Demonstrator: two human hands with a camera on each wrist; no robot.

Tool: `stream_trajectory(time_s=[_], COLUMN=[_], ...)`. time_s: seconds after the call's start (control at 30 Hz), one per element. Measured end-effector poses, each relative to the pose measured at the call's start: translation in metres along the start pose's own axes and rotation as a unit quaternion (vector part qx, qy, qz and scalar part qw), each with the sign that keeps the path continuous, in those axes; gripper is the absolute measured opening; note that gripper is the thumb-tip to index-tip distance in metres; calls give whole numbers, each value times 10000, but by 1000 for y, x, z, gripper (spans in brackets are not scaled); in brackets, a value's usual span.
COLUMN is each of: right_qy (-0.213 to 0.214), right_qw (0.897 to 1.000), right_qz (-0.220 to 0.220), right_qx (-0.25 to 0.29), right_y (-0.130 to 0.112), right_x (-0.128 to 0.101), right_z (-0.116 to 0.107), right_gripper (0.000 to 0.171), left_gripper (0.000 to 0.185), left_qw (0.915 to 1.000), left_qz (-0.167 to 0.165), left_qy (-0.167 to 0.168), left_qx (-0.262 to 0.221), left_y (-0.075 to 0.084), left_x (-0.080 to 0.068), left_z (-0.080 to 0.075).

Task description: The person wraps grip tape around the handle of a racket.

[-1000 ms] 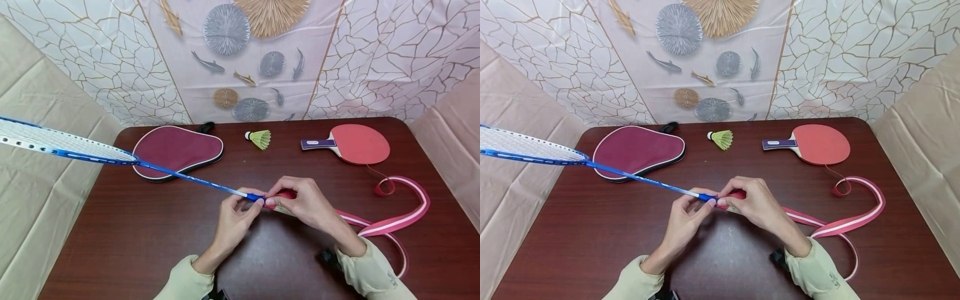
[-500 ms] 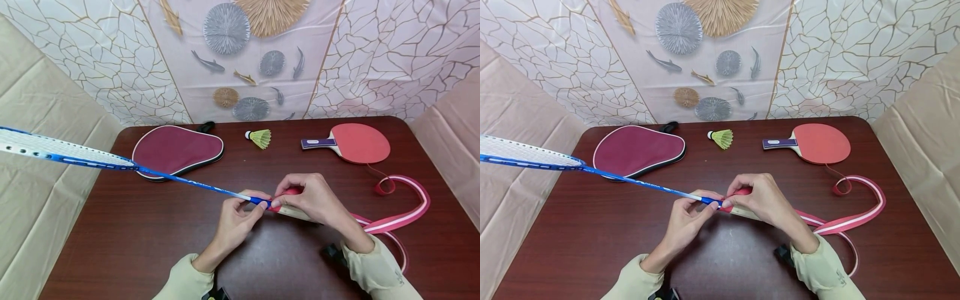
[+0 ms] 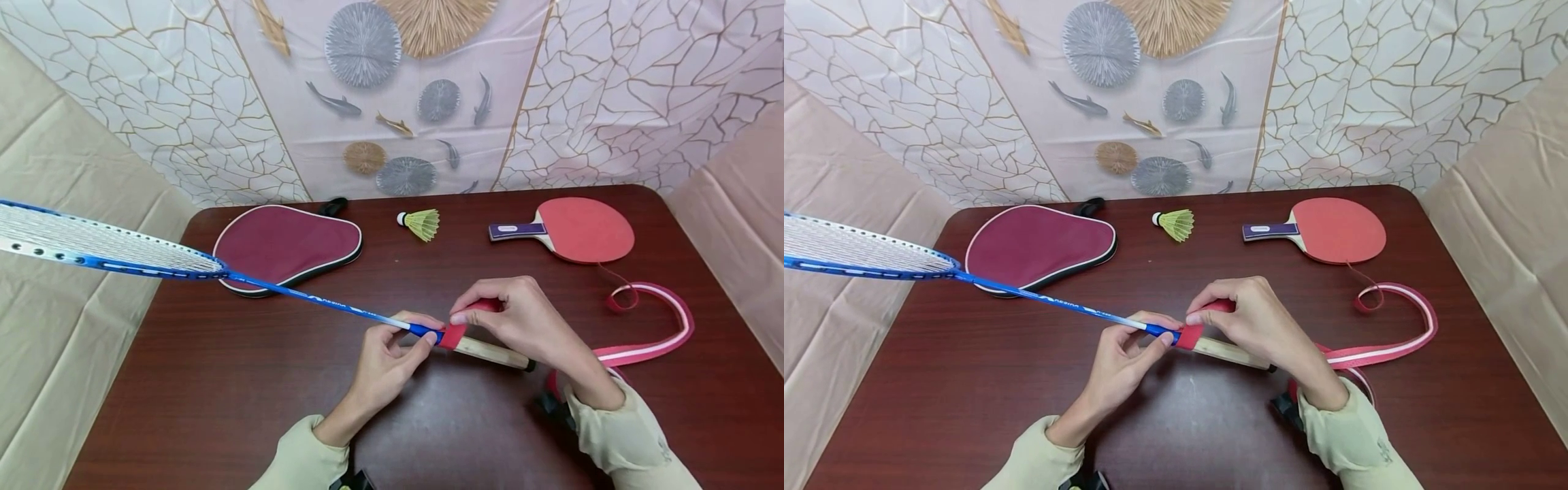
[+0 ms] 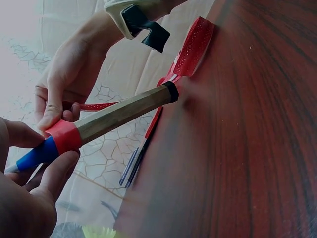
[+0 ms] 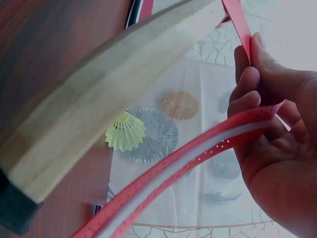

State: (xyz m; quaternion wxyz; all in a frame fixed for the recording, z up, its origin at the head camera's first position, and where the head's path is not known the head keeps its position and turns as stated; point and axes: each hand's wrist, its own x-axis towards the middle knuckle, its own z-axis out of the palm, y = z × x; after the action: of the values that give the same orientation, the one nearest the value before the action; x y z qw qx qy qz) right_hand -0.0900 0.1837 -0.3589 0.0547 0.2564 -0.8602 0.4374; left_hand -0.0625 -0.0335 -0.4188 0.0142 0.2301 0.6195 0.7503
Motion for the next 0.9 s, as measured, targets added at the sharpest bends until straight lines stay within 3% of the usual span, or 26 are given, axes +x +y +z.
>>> stream_trajectory(time_s=[0.37, 0.6, 0.9], right_qy=[175, 149, 22], right_qw=[9956, 9948, 9947], right_qz=[873, 982, 1000], right_qx=[-282, -213, -224], right_y=[0, 5, 5], right_x=[1, 3, 2], right_z=[11, 22, 33], right_gripper=[11, 11, 14], left_gripper=[17, 19, 17], left_qw=[9993, 9993, 9989], left_qz=[231, 275, 96], left_qy=[-239, -168, 48], left_qx=[-198, -214, -458], left_y=[3, 1, -1], left_x=[-2, -1, 0], left_z=[-1, -1, -1])
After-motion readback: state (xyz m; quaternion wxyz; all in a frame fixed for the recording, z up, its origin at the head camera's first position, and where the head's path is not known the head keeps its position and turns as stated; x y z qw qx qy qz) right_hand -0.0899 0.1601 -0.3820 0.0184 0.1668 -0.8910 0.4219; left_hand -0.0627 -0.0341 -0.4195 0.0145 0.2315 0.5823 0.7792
